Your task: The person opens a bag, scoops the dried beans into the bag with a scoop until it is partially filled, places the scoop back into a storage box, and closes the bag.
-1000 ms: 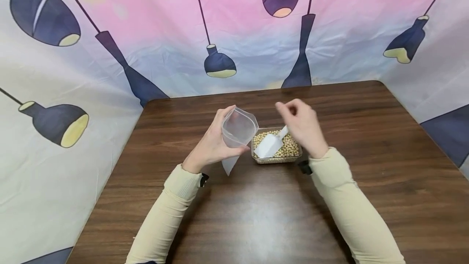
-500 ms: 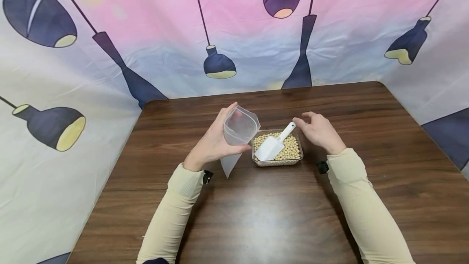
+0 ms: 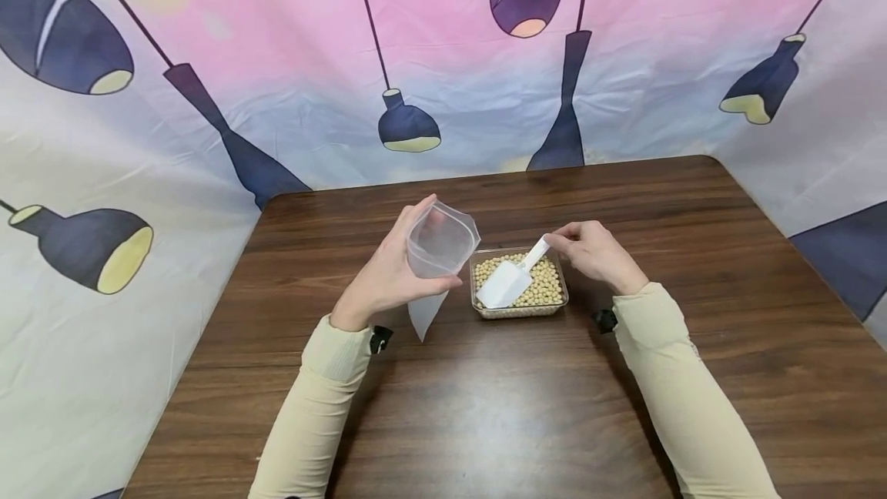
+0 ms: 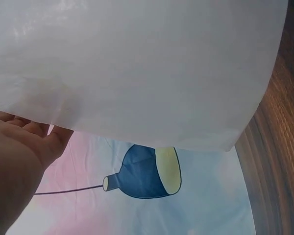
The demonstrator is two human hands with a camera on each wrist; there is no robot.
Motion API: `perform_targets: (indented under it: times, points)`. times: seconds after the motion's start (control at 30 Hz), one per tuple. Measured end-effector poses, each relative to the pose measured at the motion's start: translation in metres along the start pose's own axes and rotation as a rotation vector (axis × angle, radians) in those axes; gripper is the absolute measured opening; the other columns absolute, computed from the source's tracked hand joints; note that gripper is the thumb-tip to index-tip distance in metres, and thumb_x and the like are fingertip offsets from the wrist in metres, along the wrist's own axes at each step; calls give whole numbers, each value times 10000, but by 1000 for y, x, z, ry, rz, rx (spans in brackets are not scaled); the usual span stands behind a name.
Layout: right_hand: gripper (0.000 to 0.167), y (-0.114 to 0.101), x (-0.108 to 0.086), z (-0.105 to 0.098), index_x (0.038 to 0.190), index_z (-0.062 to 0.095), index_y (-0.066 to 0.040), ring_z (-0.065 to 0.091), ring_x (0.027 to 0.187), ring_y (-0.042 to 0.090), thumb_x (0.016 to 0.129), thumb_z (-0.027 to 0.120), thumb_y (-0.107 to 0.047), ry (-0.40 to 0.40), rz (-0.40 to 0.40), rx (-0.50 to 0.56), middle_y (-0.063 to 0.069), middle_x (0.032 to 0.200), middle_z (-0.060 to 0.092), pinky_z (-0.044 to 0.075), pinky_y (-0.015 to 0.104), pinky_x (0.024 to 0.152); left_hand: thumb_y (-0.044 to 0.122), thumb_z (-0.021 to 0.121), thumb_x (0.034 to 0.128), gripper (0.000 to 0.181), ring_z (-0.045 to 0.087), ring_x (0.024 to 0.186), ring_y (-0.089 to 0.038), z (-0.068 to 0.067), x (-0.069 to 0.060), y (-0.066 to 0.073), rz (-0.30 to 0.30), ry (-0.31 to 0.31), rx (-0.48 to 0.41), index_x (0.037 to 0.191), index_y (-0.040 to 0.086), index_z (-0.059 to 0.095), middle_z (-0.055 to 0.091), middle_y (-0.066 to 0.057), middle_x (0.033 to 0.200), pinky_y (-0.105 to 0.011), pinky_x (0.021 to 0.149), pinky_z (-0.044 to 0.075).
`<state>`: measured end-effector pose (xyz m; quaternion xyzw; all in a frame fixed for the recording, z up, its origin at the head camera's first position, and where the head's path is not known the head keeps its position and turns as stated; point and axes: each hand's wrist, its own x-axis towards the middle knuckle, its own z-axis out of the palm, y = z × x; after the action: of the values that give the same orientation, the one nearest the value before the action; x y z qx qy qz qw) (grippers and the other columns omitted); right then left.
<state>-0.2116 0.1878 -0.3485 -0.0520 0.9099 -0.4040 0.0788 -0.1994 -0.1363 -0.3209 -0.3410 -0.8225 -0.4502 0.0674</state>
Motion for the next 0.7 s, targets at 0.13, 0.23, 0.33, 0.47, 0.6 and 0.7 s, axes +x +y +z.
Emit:
perform_targets:
  times: [0.13,0.23,0.33,0.47,0.6,0.7]
  points:
    - [387,-4,-1,1,1135,642,15,574,820,261,993,552,-334,24,-13,16,172,966,643,436,350,711,271,909,663,1085,471,1175,-146,-2,-1,-1,5,-9,16,1530,276,256,453,25,1311,-403,965,434]
    - [345,-8,-5,0,1100,618,14,568,777,271,982,576,-308,40,-22,87,179,918,627,451,341,671,273,905,665,1087,472,1172,-144,-2,-2,0,28,-17,38,1532,265,250,451,10,1309,-391,961,438]
    - [322,-15,-10,-3,1096,599,28,601,767,290,978,589,-272,68,-43,191,188,881,631,511,362,682,275,904,664,1094,473,1177,-153,-1,-3,1,50,-24,49,1536,243,244,451,-12,1308,-390,965,436]
    - [314,-24,-16,-7,1113,579,51,649,719,233,979,593,-233,136,-72,297,180,865,662,553,354,672,287,902,668,1096,471,1182,-145,0,-3,0,40,-31,52,1538,236,238,451,-5,1315,-383,971,433]
    - [304,-31,-20,-9,1132,562,74,664,654,147,974,601,-183,196,-127,400,169,848,687,550,293,621,315,897,672,1092,468,1176,-140,0,-2,-1,33,-37,70,1538,233,236,454,3,1312,-387,971,425]
    - [282,-36,-21,-10,1142,552,77,664,642,114,972,600,-142,225,-187,465,138,817,691,546,260,612,333,892,677,1088,465,1179,-136,-1,-1,1,29,-43,77,1539,240,235,455,12,1315,-389,977,419]
